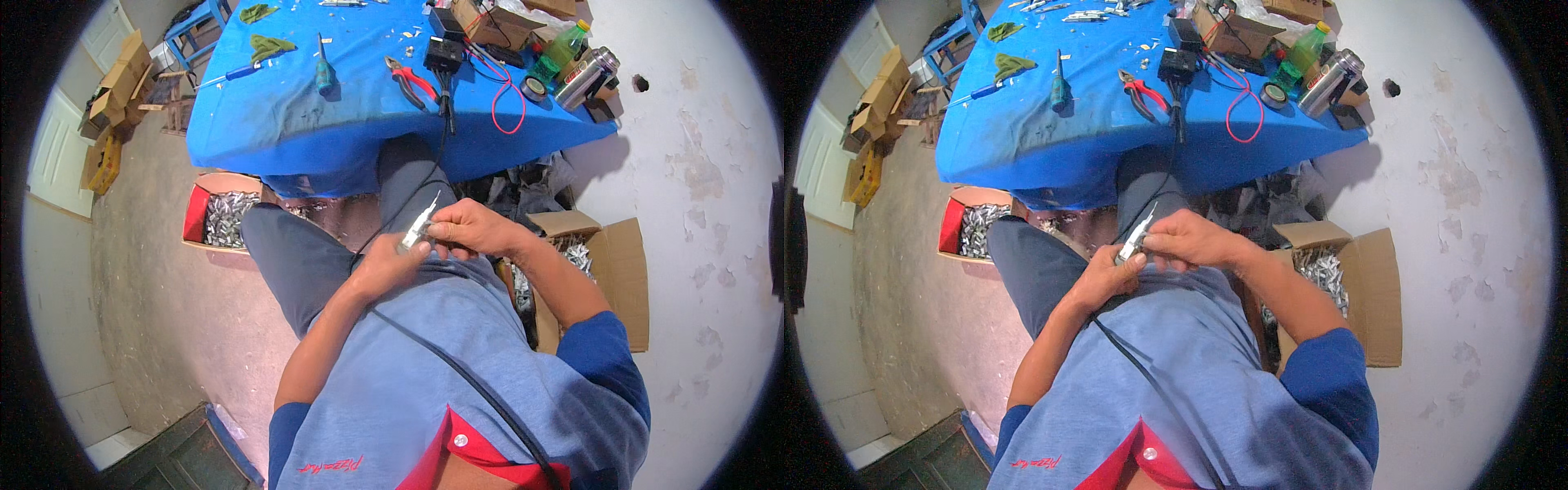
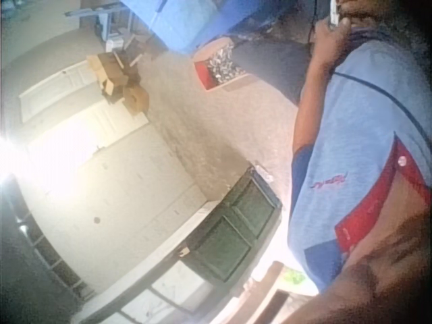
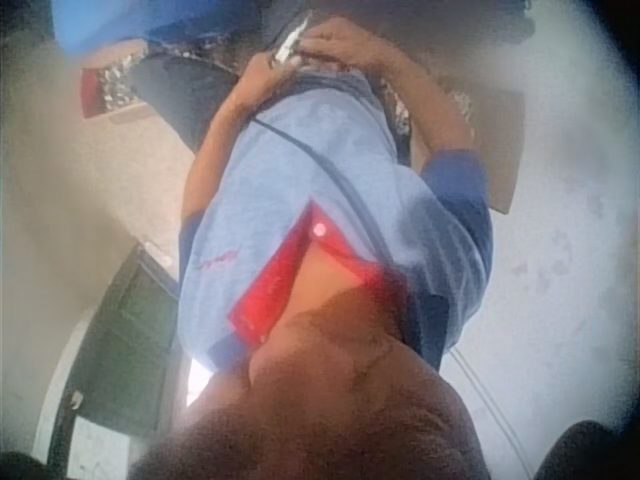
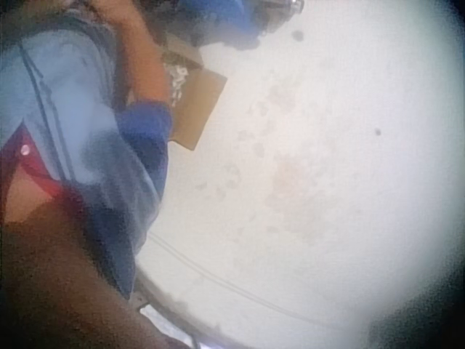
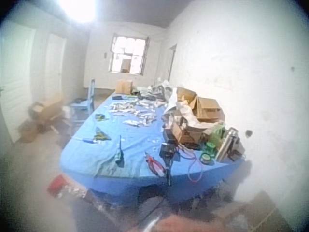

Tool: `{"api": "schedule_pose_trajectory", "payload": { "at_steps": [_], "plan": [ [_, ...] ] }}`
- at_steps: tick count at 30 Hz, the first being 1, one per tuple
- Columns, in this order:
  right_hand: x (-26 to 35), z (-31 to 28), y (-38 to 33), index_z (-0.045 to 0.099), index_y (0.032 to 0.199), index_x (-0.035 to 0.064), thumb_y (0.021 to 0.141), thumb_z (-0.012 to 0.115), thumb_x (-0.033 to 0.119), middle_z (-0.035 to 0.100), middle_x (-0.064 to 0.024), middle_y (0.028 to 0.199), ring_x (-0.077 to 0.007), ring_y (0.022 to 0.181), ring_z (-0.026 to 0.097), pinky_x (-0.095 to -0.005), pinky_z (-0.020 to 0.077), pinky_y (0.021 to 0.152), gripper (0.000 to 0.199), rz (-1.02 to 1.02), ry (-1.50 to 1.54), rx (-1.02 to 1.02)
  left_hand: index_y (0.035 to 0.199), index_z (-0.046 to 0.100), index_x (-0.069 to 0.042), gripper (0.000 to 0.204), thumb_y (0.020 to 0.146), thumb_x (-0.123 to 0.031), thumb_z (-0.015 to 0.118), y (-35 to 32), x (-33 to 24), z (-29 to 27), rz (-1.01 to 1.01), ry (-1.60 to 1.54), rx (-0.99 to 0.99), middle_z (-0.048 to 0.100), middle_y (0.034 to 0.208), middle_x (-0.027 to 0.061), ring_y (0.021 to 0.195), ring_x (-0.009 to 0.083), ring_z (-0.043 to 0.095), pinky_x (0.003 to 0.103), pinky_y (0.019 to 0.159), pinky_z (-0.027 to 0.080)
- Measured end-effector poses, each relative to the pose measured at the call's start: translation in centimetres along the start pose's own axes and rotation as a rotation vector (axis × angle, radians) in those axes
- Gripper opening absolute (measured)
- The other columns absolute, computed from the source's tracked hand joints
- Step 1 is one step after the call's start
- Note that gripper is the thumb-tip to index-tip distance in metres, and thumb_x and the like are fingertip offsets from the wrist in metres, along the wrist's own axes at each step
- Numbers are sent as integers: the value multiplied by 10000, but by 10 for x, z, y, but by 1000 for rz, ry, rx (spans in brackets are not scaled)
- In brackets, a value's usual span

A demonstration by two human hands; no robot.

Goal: The person assembles small metal components using a screwdriver and pliers, picking them from a cardboard box and placing them on their lap while sitting on the floor.

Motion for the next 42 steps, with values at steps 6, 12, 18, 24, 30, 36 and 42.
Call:
{"api": "schedule_pose_trajectory", "payload": {
  "at_steps": [6, 12, 18, 24, 30, 36, 42],
  "plan": [
    [36, -10, -17, 651, 1084, -15, 928, 638, 153, 676, -134, 760, -213, 683, 664, -333, 516, 646, 230, -413, -574, -500, 968, 583, -19, 396, 935, -402, 678, 9, 11, -19, 11, 13, -164, 485, 670, -42, 551, 50, 415, 232, 482, 329],
    [26, -10, -13, 668, 1025, 7, 941, 620, 192, 668, -174, 786, -297, 723, 680, -365, 520, 642, 209, -386, -458, -510, 934, 547, -45, 442, 935, -475, 653, 11, 20, -19, -16, -86, -87, 440, 645, -44, 536, 48, 386, 231, 474, 306],
    [22, -15, -19, 670, 1013, 5, 923, 642, 181, 677, -173, 825, -321, 754, 684, -363, 521, 647, 199, -571, -493, -661, 833, 491, -94, 450, 935, -507, 636, 16, 19, -14, -4, -108, -59, 418, 660, -39, 539, 58, 368, 222, 479, 293],
    [10, -16, -26, 668, 1078, -8, 908, 667, 131, 699, -173, 880, -241, 759, 689, -329, 522, 659, 220, -518, -376, -705, 834, 502, -90, 430, 952, -486, 622, 18, 20, -8, -14, -159, -31, 418, 667, -36, 544, 63, 361, 225, 479, 283],
    [-23, -47, -44, 677, 1110, -20, 986, 586, 134, 681, -59, 820, -70, 635, 584, -215, 490, 552, 218, -345, 88, -738, 824, 501, -92, 410, 962, -461, 617, 22, 24, -11, -66, -12, -102, 378, 620, -48, 517, 62, 327, 233, 479, 272],
    [-100, -157, -185, 656, 1085, 4, 1024, 482, 252, 631, -62, 777, -133, 651, 569, -292, 478, 597, 309, -235, -228, -1525, 798, 490, -97, 576, 986, -635, 406, 17, 24, -13, -78, -338, -10, 355, 559, -33, 465, 86, 274, 264, 514, 319],
    [-286, -224, -377, 635, 1119, -27, 999, 481, 323, 648, -257, 1120, -452, 1016, 606, -524, 474, 796, 401, 955, -994, -1617, 812, 519, -85, 632, 1013, -634, 279, 15, 30, -11, -141, -503, -33, 393, 543, -10, 441, 106, 280, 281, 531, 345]
  ]
}}
Point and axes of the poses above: each hand's wrist, its own y-axis towards the middle knuckle, its own z-axis out of the palm, x = y × z, the point moved 10 cm from there along y, towards the middle knuckle
